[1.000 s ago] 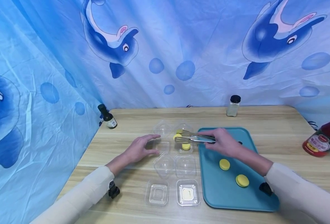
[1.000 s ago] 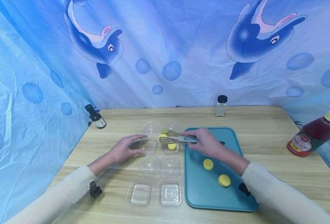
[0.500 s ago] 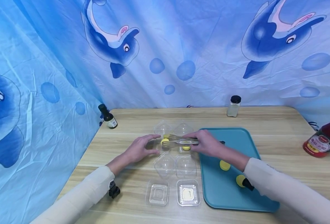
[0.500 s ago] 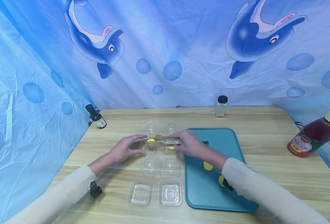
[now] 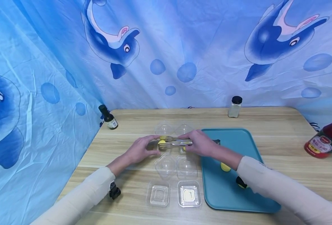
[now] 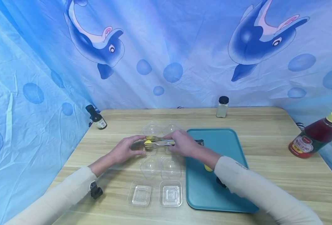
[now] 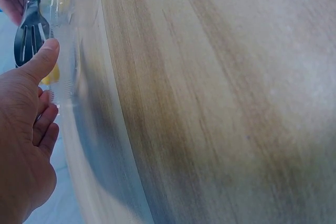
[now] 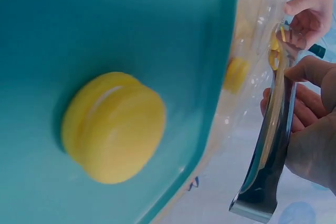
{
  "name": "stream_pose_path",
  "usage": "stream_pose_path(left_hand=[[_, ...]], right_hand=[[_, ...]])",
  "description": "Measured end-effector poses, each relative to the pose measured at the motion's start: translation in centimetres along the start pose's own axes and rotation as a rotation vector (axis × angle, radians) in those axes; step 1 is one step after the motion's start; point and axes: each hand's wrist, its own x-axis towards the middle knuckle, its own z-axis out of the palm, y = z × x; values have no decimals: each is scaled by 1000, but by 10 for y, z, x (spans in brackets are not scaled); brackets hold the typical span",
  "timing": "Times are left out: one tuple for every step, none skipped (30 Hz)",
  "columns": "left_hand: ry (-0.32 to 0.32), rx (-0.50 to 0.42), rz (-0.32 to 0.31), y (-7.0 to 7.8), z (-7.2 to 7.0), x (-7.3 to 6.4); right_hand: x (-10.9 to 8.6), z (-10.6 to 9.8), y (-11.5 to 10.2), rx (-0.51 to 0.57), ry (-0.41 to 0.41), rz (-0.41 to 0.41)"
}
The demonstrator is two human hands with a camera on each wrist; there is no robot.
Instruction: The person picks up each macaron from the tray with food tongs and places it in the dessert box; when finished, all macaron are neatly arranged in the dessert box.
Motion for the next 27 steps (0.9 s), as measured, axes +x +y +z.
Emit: stream_pose_path(left_hand=[[-1,1,-2,0,0,0],[-2,2,-3,0,0,0],[-2,3,-4,0,0,0],[-4,3,-4,0,0,0],[-5,4,-4,0,-1,0],[-5,4,-4,0,-1,0],[-5,5,-4,0,-1,0],[-5,6,-2,0,0,0],[-4,7,0,0,0,0],[-3,7,2,0,0,0],[-2,8,4,0,0,0],[0,8,5,0,0,0],[0,6,7,-1,0,0],[0,4,9,-1,-1,0],[0,2,11,-1,-1,0],[0,0,12,-1,-1,0],[0,-1,12,-2,-1,0],[0,-3,14,-2,-1,0],[-1,-4,14,-2,-2,0],[-2,-4,15,-2,-2,0],[-2,-4,15,-2,-2,0],[-2,-3,15,-2,-2,0],[-2,-3,15,-2,-2,0],[-3,-3,14,-2,-2,0],[-3,-4,13,-2,-2,0],[-3,-5,12,-2,-2,0],[-4,-6,12,-2,-2,0]], right_hand=[[1,0,-2,-8,-4,2],[1,0,-4,-15,-8,6],[2,-1,-6,-22,-12,12],[3,-1,-7,-29,-16,16],[4,-1,-9,-39,-17,18],[4,-1,-10,-49,-19,22],[5,-1,-11,-56,-23,25],[6,0,-12,-64,-23,27],[7,0,-14,-72,-24,30],[7,0,-15,-77,-25,33],[8,0,-16,-84,-27,36],[9,-1,-17,-89,-28,37],[10,-1,-18,-94,-29,39],[10,-1,-19,-98,-30,41],[11,-1,-21,-102,-35,46],[11,-1,-21,-105,-37,47],[11,-2,-22,-109,-39,49],[11,-2,-22,-111,-39,49],[12,-2,-23,-112,-40,51],[12,-2,-23,-112,-40,53],[12,-2,-23,-112,-40,54],[12,-2,-23,-112,-39,55],[12,-2,-24,-110,-38,57],[12,-2,-24,-108,-38,57],[13,-1,-24,-106,-37,56],[12,-2,-24,-104,-36,55],[13,-2,-24,-103,-36,53]])
